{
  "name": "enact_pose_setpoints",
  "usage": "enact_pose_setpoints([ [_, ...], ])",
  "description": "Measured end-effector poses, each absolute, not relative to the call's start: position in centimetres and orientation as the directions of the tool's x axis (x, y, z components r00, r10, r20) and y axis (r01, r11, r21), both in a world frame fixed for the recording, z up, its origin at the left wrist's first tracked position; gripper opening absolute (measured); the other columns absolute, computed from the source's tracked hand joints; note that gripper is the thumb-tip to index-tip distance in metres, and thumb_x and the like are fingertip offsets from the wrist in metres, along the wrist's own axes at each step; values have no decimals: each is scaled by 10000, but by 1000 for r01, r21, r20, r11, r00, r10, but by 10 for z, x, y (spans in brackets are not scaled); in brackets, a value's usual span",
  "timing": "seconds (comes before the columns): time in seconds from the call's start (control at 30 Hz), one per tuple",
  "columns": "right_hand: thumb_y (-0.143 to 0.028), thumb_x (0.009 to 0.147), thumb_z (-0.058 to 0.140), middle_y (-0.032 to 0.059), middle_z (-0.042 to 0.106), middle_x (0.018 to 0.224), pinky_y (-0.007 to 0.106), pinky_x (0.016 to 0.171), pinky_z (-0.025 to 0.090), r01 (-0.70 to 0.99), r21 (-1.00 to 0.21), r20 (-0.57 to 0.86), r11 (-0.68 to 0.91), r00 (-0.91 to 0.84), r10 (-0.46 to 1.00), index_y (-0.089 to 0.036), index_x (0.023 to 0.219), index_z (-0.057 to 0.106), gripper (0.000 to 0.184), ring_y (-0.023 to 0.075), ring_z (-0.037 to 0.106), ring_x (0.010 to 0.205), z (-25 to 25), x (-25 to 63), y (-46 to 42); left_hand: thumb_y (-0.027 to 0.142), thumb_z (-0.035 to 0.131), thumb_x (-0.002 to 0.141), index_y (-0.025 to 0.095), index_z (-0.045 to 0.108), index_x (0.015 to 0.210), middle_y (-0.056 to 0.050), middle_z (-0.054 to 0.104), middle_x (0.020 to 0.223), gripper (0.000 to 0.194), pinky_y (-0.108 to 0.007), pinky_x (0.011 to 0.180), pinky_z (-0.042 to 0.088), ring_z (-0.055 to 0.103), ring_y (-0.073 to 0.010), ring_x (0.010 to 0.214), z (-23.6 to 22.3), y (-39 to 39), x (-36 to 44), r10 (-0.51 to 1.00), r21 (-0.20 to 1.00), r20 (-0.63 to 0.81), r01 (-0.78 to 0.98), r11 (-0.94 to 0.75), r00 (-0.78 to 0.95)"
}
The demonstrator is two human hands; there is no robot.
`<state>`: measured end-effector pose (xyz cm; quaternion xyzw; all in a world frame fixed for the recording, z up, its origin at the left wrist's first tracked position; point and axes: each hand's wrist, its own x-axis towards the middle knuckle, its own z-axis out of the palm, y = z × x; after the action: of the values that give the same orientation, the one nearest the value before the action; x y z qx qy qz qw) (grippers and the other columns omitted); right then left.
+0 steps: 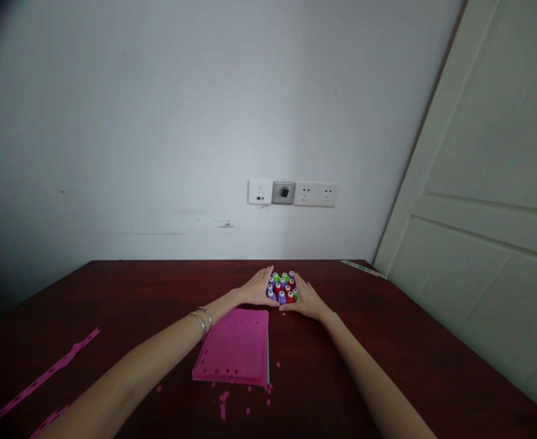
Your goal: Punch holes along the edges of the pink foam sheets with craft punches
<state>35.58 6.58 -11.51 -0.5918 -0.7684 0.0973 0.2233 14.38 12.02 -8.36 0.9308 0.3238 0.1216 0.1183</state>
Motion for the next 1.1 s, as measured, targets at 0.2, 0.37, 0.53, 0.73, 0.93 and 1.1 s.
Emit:
enact_pose_setpoints([
  [0.2,-634,571,642,208,202,1455,512,1054,168,855,-411,212,316,-247,945,-151,1413,101,1112,306,190,1336,-111,326,110,703,516,640,127,189,1394,-214,75,1469,1004,-462,1053,165,81,-369,1339,-79,142,110,694,200,80,670,-715,716],
  [0.37,-650,564,638,213,198,1456,500,1055,161,852,-402,187,337,-284,940,-135,1409,127,1114,308,200,1333,-109,291,144,634,531,685,145,230,1381,-200,146,1459,902,-449,1049,177,136,-350,1335,-78,157,77,752,172,97,733,-658,652],
  [0.53,-686,573,610,196,226,1452,453,1056,187,848,-380,177,370,-326,929,-123,1404,152,1103,290,218,1330,-104,252,162,620,533,699,154,274,1361,-185,172,1455,850,-427,1057,168,147,-336,1336,-81,168,41,800,168,121,782,-600,588],
  [0.73,-731,589,562,178,252,1447,417,1041,218,869,-325,185,374,-329,926,-128,1400,188,1078,284,244,1314,-96,223,168,651,492,716,119,288,1350,-208,169,1453,852,-425,1058,147,130,-341,1339,-86,175,14,867,155,143,855,-496,477],
  [0.93,-756,624,494,164,326,1399,540,975,218,926,-248,218,284,-233,948,-189,1370,273,963,365,284,1246,-93,226,163,709,436,709,91,276,1343,-255,147,1443,900,-502,1022,175,146,-389,1322,-91,179,15,930,163,164,921,-354,329],
  [1.1,-767,680,403,184,387,1336,526,946,250,960,-213,232,181,-131,964,-150,1345,304,912,370,319,1206,-95,245,155,663,429,748,77,238,1359,-260,114,1449,868,-505,1019,192,152,-392,1320,-92,179,22,952,184,175,942,-282,251],
])
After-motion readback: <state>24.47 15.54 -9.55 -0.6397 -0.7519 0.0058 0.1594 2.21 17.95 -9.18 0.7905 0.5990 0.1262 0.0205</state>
